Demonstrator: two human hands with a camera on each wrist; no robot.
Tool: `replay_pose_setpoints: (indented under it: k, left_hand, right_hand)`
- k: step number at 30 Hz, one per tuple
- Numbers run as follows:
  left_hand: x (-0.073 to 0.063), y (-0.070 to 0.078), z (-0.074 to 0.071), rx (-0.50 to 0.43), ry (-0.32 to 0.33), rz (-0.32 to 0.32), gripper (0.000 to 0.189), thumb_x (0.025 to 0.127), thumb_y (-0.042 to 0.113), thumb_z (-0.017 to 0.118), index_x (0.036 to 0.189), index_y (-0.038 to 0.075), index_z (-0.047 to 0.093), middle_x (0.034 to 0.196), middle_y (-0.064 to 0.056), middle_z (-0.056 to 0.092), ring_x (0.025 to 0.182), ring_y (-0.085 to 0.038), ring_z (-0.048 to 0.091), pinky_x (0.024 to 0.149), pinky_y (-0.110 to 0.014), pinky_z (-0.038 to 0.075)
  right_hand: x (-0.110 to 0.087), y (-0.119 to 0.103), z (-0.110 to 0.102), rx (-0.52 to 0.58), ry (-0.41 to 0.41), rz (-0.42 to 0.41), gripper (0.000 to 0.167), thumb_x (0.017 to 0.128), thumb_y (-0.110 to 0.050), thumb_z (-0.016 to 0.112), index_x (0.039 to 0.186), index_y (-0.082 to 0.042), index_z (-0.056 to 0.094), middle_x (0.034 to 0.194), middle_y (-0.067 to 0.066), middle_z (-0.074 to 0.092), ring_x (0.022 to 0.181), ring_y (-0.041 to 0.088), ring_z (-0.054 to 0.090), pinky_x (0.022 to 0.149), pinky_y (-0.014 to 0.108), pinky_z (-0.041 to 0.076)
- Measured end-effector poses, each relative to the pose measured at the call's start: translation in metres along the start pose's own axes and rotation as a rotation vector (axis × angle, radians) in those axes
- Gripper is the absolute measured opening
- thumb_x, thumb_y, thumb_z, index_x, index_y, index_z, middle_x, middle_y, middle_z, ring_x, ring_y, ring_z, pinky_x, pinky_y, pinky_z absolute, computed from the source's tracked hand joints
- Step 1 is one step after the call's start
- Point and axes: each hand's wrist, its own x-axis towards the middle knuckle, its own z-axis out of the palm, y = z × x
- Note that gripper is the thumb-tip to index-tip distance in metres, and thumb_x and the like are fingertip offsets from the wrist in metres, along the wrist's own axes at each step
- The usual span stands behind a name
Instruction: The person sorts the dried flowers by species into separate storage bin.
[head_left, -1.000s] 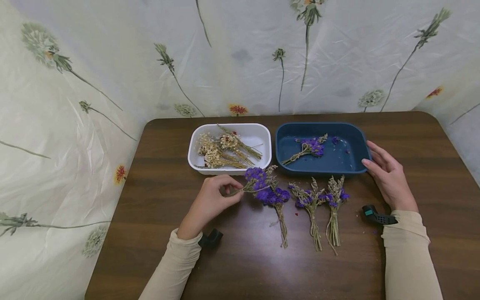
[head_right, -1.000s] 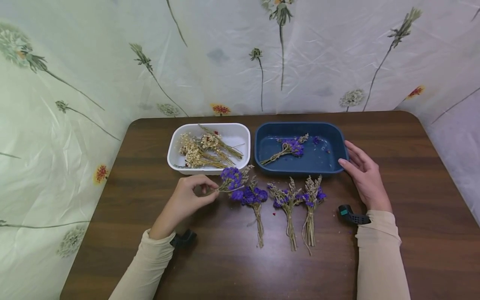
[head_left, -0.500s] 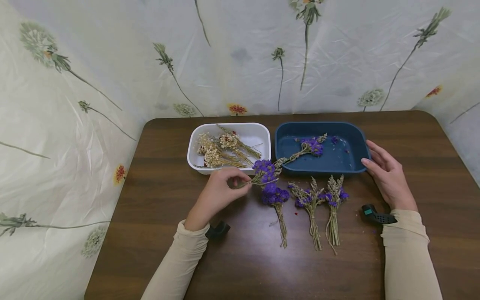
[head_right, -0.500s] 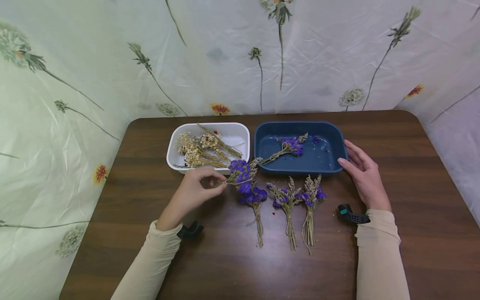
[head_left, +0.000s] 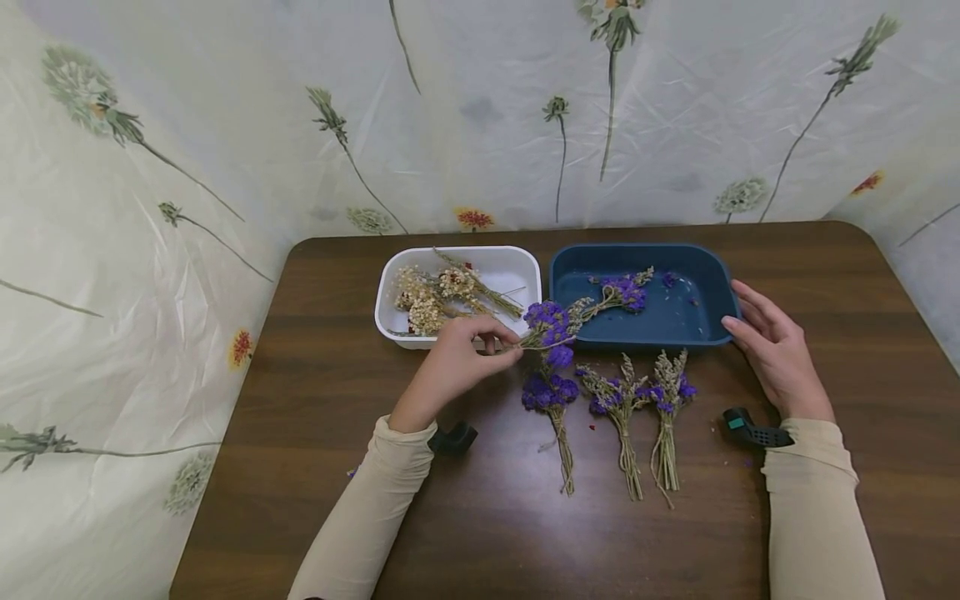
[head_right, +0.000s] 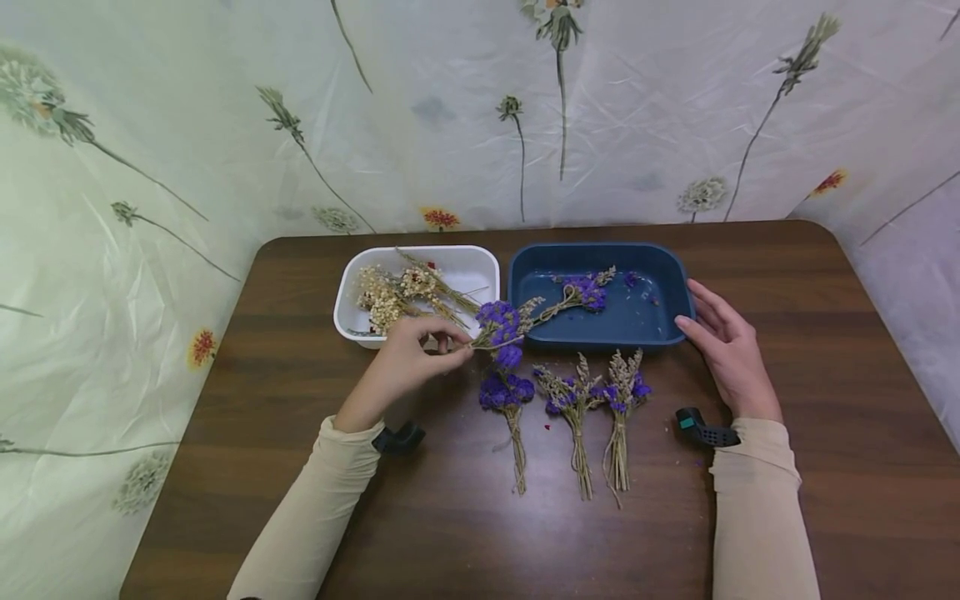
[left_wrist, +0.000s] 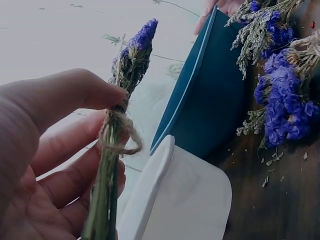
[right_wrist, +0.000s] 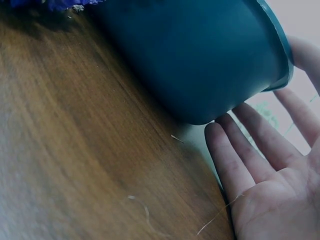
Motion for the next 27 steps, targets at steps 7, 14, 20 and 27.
replay_pose_setpoints:
  k: [7,14,20,27]
  left_hand:
    - [0.016,0.001,0.003,-0.012,-0.017,-0.031,0.007,0.09,0.018,0.081,0.095,0.013,0.081,0.088,-0.002,0.075,0.071,-0.009,0.058,0.058,-0.021,0.042]
    - [0.033,0.002,0.007,-0.006,-0.03,-0.041,0.009,0.09,0.022,0.08,0.095,0.014,0.081,0.086,0.0,0.076,0.073,-0.008,0.059,0.06,-0.02,0.041]
    - [0.05,0.005,0.011,0.01,-0.065,-0.033,0.011,0.091,0.024,0.08,0.096,0.014,0.081,0.086,0.0,0.075,0.075,-0.009,0.06,0.065,-0.02,0.045]
    - [0.067,0.013,0.014,0.044,-0.125,-0.009,0.013,0.094,0.024,0.077,0.1,0.013,0.082,0.091,-0.001,0.078,0.079,-0.013,0.063,0.07,-0.02,0.048]
  right_hand:
    - [0.0,0.0,0.001,-0.011,0.003,0.004,0.06,0.104,-0.003,0.058,0.16,-0.011,0.04,0.152,0.002,0.05,0.124,0.003,0.059,0.094,0.01,0.052]
    - [0.0,0.0,0.0,-0.018,0.006,0.009,0.06,0.103,-0.004,0.059,0.16,-0.012,0.04,0.153,0.002,0.05,0.124,0.003,0.059,0.094,0.01,0.051]
    - [0.0,0.0,-0.001,0.004,0.001,0.002,0.06,0.104,-0.005,0.059,0.16,-0.011,0.039,0.153,0.001,0.051,0.124,0.002,0.06,0.093,0.01,0.052]
    - [0.0,0.001,-0.001,0.003,-0.001,-0.002,0.06,0.104,-0.004,0.058,0.16,-0.01,0.039,0.152,0.001,0.051,0.124,0.002,0.061,0.094,0.01,0.052]
